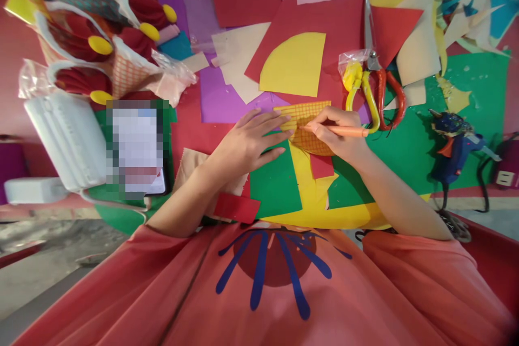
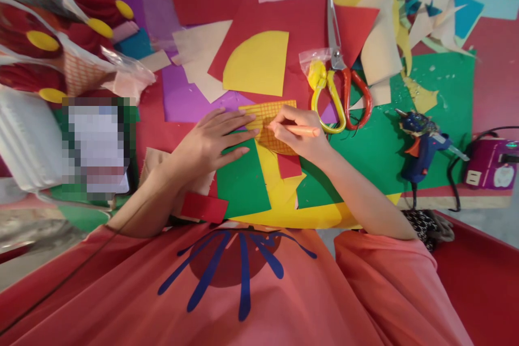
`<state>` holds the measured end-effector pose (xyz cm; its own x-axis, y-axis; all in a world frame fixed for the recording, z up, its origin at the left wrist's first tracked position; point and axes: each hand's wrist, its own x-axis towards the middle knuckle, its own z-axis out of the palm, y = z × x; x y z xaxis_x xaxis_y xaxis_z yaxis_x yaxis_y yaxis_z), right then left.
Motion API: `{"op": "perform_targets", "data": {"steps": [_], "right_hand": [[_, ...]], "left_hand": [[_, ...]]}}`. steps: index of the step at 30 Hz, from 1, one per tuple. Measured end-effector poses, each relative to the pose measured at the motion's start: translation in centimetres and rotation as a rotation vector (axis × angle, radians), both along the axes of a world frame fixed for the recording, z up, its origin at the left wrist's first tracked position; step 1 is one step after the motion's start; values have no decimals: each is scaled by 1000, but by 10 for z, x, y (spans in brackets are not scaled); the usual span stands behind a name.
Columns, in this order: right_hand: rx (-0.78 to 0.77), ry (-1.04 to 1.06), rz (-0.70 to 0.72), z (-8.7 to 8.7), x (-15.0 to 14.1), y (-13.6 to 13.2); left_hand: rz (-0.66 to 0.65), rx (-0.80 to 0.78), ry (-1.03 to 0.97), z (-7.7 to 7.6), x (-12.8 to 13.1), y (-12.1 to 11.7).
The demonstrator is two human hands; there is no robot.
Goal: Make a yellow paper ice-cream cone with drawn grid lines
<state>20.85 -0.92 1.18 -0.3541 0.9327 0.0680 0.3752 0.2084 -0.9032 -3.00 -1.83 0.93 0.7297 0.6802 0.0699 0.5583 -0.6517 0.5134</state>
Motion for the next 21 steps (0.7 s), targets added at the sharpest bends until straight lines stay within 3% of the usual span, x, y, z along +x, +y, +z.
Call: {"op": "perform_targets", "data": {"steps": [9, 21], "right_hand": [[-38, -9, 83, 0, 1, 1], [-37, -2, 86, 1, 0, 2]], "left_hand": [[0, 5, -15, -1, 1, 1], [8, -38, -24, -1, 1, 1]]}}
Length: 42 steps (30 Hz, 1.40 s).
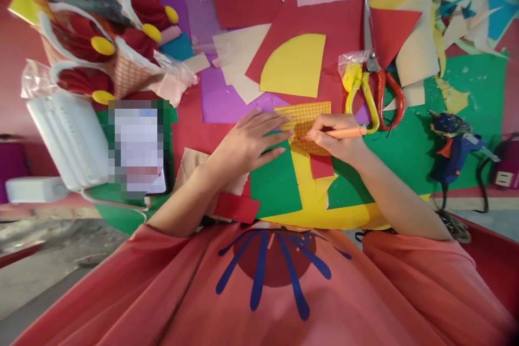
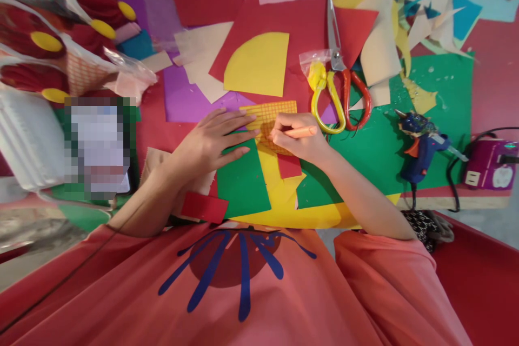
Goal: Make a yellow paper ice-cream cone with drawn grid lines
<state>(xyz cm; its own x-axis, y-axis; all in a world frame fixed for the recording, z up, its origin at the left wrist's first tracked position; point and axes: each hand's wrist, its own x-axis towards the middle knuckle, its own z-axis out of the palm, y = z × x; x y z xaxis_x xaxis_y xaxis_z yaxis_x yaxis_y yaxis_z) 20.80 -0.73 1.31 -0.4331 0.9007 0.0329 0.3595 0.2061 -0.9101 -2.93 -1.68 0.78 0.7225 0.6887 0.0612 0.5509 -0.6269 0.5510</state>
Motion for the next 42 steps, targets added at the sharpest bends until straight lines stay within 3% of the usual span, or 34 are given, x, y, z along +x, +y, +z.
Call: {"op": "perform_targets", "data": {"steps": [7, 10, 14, 17, 24, 42], "right_hand": [[-44, -46, 43, 3, 0, 0], [-118, 26, 37, 2, 2, 1], [-185, 233, -114, -1, 3, 1], [-135, 305, -205, -4, 3, -1], [-65, 166, -227, 0, 0, -5], [-19, 62, -141, -1, 0, 1]], "left_hand": [[-8, 29, -9, -1, 0, 0], [-7, 29, -9, -1, 0, 0], [-4, 49, -7, -3, -1, 0], [-22, 55, -11, -3, -1, 0], [-156, 117, -68, -3, 2, -4], [-113, 70, -63, 4, 3, -2]]}}
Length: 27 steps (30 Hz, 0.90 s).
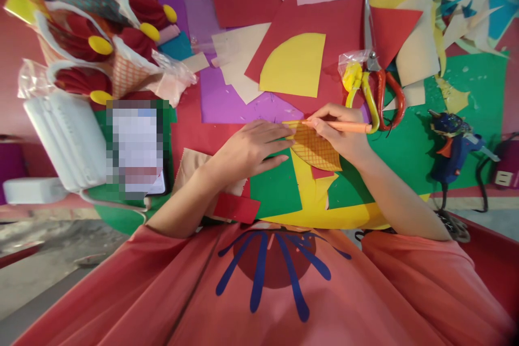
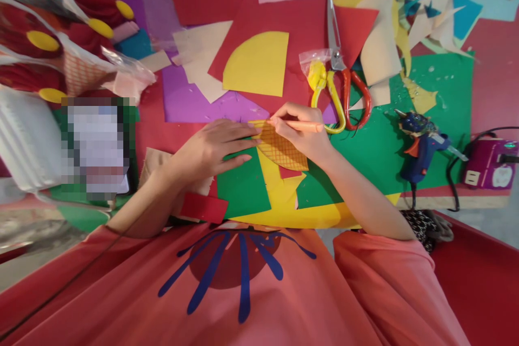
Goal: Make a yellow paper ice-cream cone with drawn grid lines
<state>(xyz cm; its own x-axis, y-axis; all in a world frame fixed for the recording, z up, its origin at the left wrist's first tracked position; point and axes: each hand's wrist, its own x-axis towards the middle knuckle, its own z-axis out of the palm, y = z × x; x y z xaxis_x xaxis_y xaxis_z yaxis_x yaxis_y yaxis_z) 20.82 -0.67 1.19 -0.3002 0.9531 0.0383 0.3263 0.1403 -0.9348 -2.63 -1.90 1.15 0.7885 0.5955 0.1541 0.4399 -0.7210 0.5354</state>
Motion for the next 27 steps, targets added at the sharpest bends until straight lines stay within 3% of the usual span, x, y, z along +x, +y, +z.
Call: {"op": "perform_targets", "data": {"steps": [4, 11, 20, 24, 27], "right_hand": [[-29, 6, 38, 1, 1, 0], [19, -34, -34, 0, -2, -1], [-26, -94, 58, 2, 1, 0], [-72, -34, 74, 2, 2, 0], [-29, 46, 8, 3, 3, -3]], "left_hand": [[3, -14, -2, 0, 0, 0], [2, 65, -23, -1, 1, 0], [-7, 85, -44, -1, 1, 1], [-5, 82, -45, -2, 1, 0], [1, 81, -46, -4, 0, 0]]}}
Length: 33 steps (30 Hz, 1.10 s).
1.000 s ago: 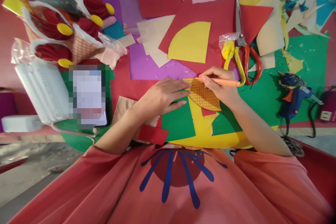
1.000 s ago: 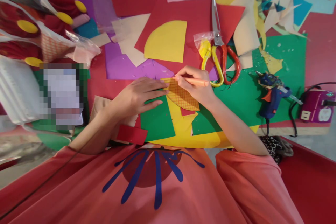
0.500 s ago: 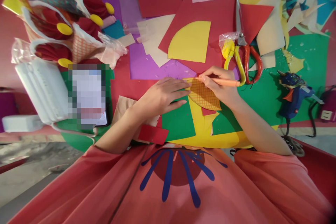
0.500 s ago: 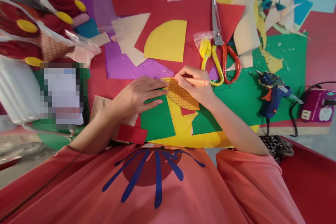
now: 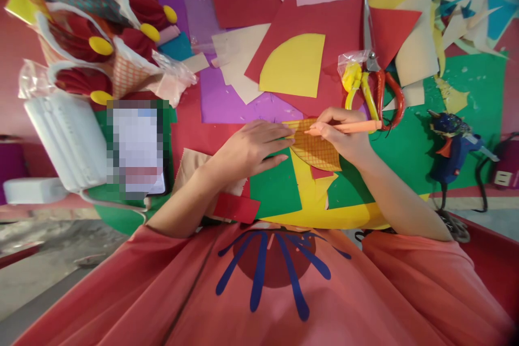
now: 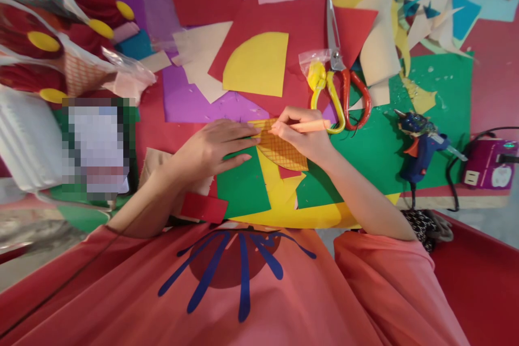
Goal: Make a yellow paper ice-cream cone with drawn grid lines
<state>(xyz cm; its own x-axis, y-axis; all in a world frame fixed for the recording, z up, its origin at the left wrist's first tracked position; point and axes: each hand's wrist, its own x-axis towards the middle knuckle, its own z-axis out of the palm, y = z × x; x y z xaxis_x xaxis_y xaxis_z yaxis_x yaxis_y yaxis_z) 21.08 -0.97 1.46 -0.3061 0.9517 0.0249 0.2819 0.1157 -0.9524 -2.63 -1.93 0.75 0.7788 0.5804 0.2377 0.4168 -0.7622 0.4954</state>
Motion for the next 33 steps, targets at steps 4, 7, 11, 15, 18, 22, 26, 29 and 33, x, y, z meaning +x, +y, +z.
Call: {"op": "perform_targets", "data": {"steps": [4, 7, 11, 15, 18, 22, 26, 29, 33], "right_hand": [[53, 41, -107, 0, 0, -4], [26, 0, -73, -1, -2, -4], [36, -56, -14, -2, -3, -1], [65, -93, 4, -3, -3, 1], [63, -106, 24, -3, -3, 1], [47, -147, 52, -1, -2, 1], [43, -196, 69, -1, -1, 2], [39, -199, 90, -1, 0, 2], [15, -192, 117, 0, -1, 2]], "left_hand": [[34, 6, 34, -2, -1, 0], [45, 1, 52, -2, -2, 1], [50, 11, 56, -1, -2, 1], [55, 3, 48, -1, -1, 1], [58, -8, 52, -1, 0, 1], [62, -11, 46, 0, 0, 0], [59, 1, 43, -1, -1, 1], [58, -2, 41, -1, -1, 1], [68, -17, 46, -1, -1, 0]]}}
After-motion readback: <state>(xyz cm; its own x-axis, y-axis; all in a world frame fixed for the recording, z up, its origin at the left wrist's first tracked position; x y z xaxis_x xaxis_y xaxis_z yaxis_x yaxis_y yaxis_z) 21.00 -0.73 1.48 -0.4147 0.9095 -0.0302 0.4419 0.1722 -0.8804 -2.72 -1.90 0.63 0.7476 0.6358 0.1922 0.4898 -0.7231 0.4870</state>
